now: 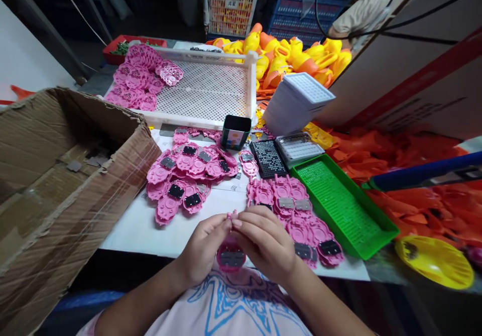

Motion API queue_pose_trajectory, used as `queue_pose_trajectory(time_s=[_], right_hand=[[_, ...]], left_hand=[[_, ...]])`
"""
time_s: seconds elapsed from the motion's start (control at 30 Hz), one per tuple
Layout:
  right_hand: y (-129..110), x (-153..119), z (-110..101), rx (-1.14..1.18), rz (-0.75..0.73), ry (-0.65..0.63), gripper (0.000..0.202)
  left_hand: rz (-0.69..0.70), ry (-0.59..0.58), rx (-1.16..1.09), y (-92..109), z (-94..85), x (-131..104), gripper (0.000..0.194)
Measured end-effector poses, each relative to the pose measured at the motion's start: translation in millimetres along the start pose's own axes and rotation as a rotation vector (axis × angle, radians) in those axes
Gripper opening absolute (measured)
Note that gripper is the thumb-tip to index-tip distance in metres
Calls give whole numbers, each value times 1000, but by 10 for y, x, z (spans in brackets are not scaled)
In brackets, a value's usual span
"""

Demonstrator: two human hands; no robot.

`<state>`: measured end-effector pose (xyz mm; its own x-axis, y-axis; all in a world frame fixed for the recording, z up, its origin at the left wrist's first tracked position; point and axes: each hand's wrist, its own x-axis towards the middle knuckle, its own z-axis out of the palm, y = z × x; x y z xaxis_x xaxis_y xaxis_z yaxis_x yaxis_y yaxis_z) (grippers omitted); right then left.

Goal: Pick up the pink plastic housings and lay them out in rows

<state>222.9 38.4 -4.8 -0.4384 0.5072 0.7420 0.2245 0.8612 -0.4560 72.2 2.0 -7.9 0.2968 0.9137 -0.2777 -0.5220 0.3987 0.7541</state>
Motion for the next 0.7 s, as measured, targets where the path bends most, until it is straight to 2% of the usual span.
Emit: queue_pose_trajectory(time_s=[0.1,0.2,0.37,0.47,0.57,0.7], right_hand=[[-59,-20,-52,-70,48,72,31],[-86,-59,-120,-109,96,70,27],[-76,-153,-99,-151,125,57,27],[-97,-153,-52,-183,144,78,26],[-136,-98,-59,-150,160,96,26],[-161,-68,-113,6,165,55,24]], left_hand=[[-53,-16,48,-18,-9,-19,29],[-74,-35,84,-1,-28,-32,33],[-56,-3,160,51,0,10,30],[5,21,252,67,39,47,26],[48,62,331,56,33,54,23],[38,111,282,11,-44,28,25]])
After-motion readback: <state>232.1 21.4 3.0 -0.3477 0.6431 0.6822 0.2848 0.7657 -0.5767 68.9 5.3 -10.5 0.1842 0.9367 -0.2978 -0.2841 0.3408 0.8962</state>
